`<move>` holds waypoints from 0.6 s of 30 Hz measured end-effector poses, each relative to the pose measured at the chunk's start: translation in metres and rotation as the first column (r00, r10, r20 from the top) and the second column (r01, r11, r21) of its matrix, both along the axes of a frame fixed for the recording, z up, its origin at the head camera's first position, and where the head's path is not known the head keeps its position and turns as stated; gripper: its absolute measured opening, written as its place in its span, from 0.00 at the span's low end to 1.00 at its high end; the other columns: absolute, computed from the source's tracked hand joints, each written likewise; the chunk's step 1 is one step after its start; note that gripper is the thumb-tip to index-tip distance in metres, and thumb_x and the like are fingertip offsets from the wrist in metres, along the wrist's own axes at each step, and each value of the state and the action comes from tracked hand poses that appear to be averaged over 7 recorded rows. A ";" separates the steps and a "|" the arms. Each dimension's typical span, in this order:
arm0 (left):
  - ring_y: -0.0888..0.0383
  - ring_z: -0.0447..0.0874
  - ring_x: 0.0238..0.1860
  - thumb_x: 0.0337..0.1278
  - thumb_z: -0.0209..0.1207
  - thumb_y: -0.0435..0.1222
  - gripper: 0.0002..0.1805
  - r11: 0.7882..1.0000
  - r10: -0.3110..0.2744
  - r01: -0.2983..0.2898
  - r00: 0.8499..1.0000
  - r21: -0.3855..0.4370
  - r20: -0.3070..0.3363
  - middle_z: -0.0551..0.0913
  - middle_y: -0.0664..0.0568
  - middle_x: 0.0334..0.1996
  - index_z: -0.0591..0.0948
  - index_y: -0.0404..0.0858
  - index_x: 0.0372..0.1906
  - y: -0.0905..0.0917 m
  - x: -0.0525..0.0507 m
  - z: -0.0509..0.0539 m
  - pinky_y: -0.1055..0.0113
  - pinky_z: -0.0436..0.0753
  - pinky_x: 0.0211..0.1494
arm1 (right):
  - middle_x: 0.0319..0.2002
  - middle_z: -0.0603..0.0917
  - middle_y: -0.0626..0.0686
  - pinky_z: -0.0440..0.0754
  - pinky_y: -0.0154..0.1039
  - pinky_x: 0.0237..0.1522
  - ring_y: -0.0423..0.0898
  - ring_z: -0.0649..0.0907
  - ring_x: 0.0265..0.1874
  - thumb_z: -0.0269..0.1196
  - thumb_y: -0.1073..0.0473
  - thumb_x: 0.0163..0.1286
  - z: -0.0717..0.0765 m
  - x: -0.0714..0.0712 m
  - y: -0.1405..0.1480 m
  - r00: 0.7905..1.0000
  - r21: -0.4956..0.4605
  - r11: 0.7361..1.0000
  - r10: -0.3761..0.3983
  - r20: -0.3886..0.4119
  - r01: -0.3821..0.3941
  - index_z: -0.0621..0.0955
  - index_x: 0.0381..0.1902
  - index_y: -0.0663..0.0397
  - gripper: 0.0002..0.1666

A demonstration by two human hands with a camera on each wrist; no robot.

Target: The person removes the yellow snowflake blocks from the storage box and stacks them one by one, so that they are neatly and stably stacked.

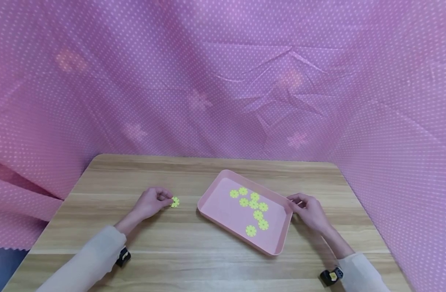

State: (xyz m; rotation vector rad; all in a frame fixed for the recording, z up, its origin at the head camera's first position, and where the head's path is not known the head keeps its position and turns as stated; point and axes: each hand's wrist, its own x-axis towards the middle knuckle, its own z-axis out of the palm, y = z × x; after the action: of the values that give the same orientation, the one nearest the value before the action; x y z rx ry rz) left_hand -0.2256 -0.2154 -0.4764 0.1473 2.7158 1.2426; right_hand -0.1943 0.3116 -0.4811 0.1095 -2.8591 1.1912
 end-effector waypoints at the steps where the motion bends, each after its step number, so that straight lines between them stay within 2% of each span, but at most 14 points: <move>1: 0.62 0.84 0.34 0.62 0.71 0.35 0.11 1.000 0.004 -0.004 1.000 -0.004 -0.001 0.91 0.44 0.35 0.88 0.32 0.43 0.000 0.000 0.000 0.66 0.80 0.44 | 0.40 0.90 0.57 0.79 0.31 0.32 0.37 0.82 0.33 0.66 0.61 0.75 0.000 0.000 0.000 1.000 -0.001 1.000 0.001 0.001 -0.001 0.87 0.53 0.59 0.12; 11: 0.59 0.85 0.35 0.63 0.70 0.36 0.13 0.999 0.001 0.000 1.000 -0.040 0.006 0.91 0.42 0.37 0.88 0.31 0.46 -0.004 0.000 0.004 0.67 0.82 0.40 | 0.41 0.90 0.56 0.79 0.31 0.32 0.39 0.82 0.34 0.65 0.60 0.76 0.001 0.000 -0.001 1.000 0.004 1.000 0.003 0.017 -0.003 0.87 0.53 0.58 0.12; 14: 0.56 0.86 0.37 0.64 0.70 0.37 0.13 0.999 0.002 -0.002 1.000 -0.048 0.003 0.91 0.42 0.39 0.88 0.31 0.46 -0.004 0.000 0.006 0.65 0.85 0.44 | 0.41 0.90 0.57 0.79 0.31 0.31 0.39 0.82 0.34 0.65 0.61 0.76 0.002 -0.001 -0.001 1.000 0.000 1.000 0.005 0.019 -0.005 0.87 0.53 0.59 0.12; 18: 0.53 0.87 0.42 0.66 0.68 0.39 0.13 0.999 -0.016 0.014 0.999 -0.050 -0.035 0.91 0.42 0.42 0.87 0.33 0.47 0.000 -0.002 0.007 0.59 0.87 0.51 | 0.41 0.90 0.58 0.80 0.31 0.30 0.39 0.82 0.34 0.65 0.62 0.76 0.002 -0.001 -0.001 1.000 -0.004 1.000 0.010 0.020 -0.010 0.87 0.53 0.59 0.12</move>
State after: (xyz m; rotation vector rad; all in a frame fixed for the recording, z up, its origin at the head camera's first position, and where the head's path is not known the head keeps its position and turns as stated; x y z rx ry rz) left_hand -0.2272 -0.2158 -0.4695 0.1848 2.7677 1.1782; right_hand -0.1953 0.3107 -0.4795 0.1130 -2.8762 1.2068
